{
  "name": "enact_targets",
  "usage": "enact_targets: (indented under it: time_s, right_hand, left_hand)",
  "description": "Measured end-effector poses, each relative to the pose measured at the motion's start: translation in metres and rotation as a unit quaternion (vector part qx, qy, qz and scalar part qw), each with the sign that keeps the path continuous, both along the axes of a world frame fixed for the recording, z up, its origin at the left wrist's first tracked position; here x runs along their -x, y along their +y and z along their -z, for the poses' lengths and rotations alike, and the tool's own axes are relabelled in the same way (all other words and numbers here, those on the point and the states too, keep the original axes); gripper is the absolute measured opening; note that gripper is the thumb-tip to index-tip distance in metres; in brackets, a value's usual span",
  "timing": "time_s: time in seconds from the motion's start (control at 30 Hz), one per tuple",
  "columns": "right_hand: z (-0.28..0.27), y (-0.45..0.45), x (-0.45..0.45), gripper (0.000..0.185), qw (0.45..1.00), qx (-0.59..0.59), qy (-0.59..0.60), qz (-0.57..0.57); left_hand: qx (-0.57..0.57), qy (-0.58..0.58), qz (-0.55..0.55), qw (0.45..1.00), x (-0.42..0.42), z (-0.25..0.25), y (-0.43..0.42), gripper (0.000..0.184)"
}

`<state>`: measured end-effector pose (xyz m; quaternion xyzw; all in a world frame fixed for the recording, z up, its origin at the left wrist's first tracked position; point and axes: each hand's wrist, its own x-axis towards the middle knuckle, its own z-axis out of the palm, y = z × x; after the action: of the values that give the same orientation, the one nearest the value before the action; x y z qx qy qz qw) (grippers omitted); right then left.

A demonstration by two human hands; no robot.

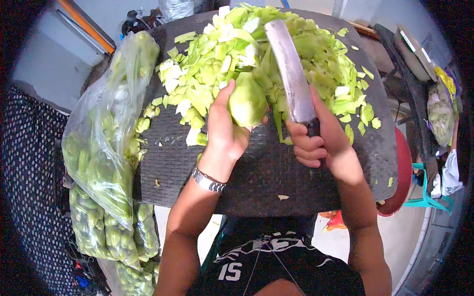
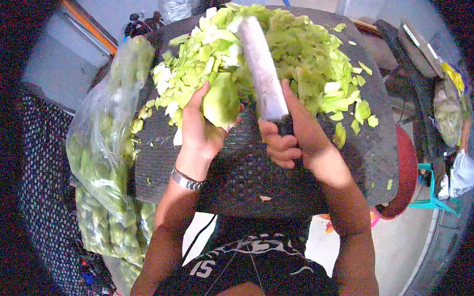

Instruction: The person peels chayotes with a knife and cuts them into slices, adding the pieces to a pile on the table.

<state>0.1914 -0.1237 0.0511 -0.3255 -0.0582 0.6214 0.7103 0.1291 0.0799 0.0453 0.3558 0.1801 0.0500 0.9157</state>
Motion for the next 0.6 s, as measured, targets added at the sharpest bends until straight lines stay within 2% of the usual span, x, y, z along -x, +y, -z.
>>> enact_targets:
  time_s: [0.13, 0.17, 0.2, 0.23, 0.3, 0.37, 0.47, 0.5, 0.6]
  right_hand:
    - [0.011, 0.003, -0.004, 0.073, 0.989, -0.063, 0.136, -0.018]
    - [0.01, 0.003, -0.001, 0.072, 0.999, 0.039, 0.008, 0.032]
    - [0.003, 0.007, 0.007, 0.072, 0.98, 0.139, -0.119, 0.082]
    - [0.0, 0.009, 0.013, 0.072, 0.932, 0.236, -0.242, 0.13]
    - [0.003, 0.01, 0.013, 0.069, 0.834, 0.26, -0.465, 0.142]
    - [0.005, 0.007, 0.013, 0.065, 0.679, 0.291, -0.664, 0.113]
    - [0.009, 0.016, 0.027, 0.062, 0.488, 0.255, -0.818, 0.166]
    - [0.009, 0.018, 0.029, 0.062, 0.489, 0.258, -0.817, 0.165]
    - [0.009, 0.019, 0.033, 0.062, 0.479, 0.268, -0.819, 0.165]
  left_hand:
    - [0.0, 0.004, 0.002, 1.0, -0.001, 0.001, 0.002, 0.037]
    - [0.001, 0.003, 0.005, 1.0, -0.002, 0.001, 0.002, 0.037]
    - [0.002, -0.001, 0.005, 1.0, -0.002, 0.001, 0.003, 0.037]
    - [0.003, -0.003, 0.006, 1.0, -0.002, 0.002, 0.002, 0.037]
    - [0.0, 0.005, 0.001, 1.0, -0.002, 0.001, 0.001, 0.039]
    - [-0.008, 0.024, -0.017, 1.0, 0.001, -0.001, 0.0, 0.044]
    - [0.038, 0.006, -0.018, 0.999, -0.002, 0.012, 0.0, 0.044]
    - [0.057, -0.006, 0.019, 0.998, -0.001, 0.015, 0.002, 0.044]
    - [0.08, 0.023, 0.033, 0.996, 0.0, 0.019, -0.003, 0.043]
